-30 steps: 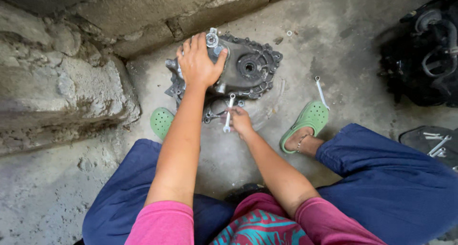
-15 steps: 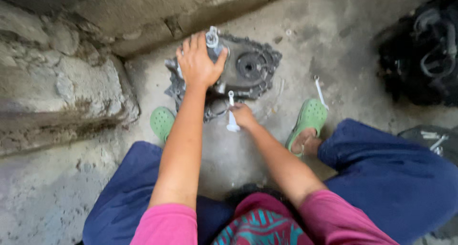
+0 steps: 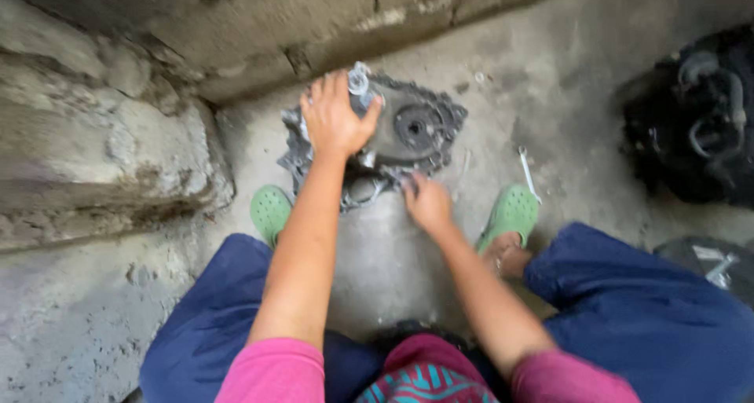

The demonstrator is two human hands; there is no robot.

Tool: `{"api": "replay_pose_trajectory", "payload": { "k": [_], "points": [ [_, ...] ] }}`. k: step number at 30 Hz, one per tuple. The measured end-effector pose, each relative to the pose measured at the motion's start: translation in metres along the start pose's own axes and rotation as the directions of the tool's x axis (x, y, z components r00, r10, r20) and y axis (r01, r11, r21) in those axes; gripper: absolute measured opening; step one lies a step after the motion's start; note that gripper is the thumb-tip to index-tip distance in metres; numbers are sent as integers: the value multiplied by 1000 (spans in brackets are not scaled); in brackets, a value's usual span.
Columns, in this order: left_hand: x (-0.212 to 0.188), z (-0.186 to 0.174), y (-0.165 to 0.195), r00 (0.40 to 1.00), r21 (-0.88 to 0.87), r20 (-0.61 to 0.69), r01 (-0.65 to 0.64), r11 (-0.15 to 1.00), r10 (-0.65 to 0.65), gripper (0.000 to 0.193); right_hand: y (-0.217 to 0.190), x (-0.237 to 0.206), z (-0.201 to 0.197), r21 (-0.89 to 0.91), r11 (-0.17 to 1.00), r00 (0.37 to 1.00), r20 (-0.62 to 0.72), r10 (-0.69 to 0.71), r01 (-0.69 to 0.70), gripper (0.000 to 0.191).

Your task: The person sits on the floor and uses a wrench to loosen and remove bolts from a disassembled engine casing. They reposition the casing and continue removing bolts one by one, placing them on the floor.

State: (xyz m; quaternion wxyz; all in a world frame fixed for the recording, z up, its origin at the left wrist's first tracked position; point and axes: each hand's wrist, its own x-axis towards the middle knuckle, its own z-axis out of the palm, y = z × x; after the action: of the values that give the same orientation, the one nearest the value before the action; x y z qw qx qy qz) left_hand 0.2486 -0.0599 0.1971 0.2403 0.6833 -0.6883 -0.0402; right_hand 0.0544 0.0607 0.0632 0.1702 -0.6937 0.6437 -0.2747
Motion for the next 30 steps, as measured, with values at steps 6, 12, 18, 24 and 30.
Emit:
{"api": "replay_pose_trajectory", "payload": {
  "k": [6, 12, 18, 24, 30],
  "points": [
    [1, 2, -4, 1000, 48, -20, -23, 999, 24, 79, -20, -54, 67, 758, 259, 788, 500, 358, -599, 21],
    [-1, 4, -4, 1000, 0, 19, -1, 1000, 1, 73, -51, -39, 70, 694, -42, 641, 686, 344, -719, 15],
    [1, 1, -3, 997, 22, -64, -49, 999, 50, 75, -71, -20, 72, 663, -19, 601, 691, 401, -749, 14],
    [-1, 2, -2, 1000, 0, -11, -25, 1000, 25, 74, -77, 0, 74, 638, -127, 548, 732, 405, -759, 19],
    [-1, 4, -3, 1000, 8, 3, -13, 1000, 13, 74, -66, 6, 79, 528, -106, 458, 806, 374, -843, 23]
  ]
}}
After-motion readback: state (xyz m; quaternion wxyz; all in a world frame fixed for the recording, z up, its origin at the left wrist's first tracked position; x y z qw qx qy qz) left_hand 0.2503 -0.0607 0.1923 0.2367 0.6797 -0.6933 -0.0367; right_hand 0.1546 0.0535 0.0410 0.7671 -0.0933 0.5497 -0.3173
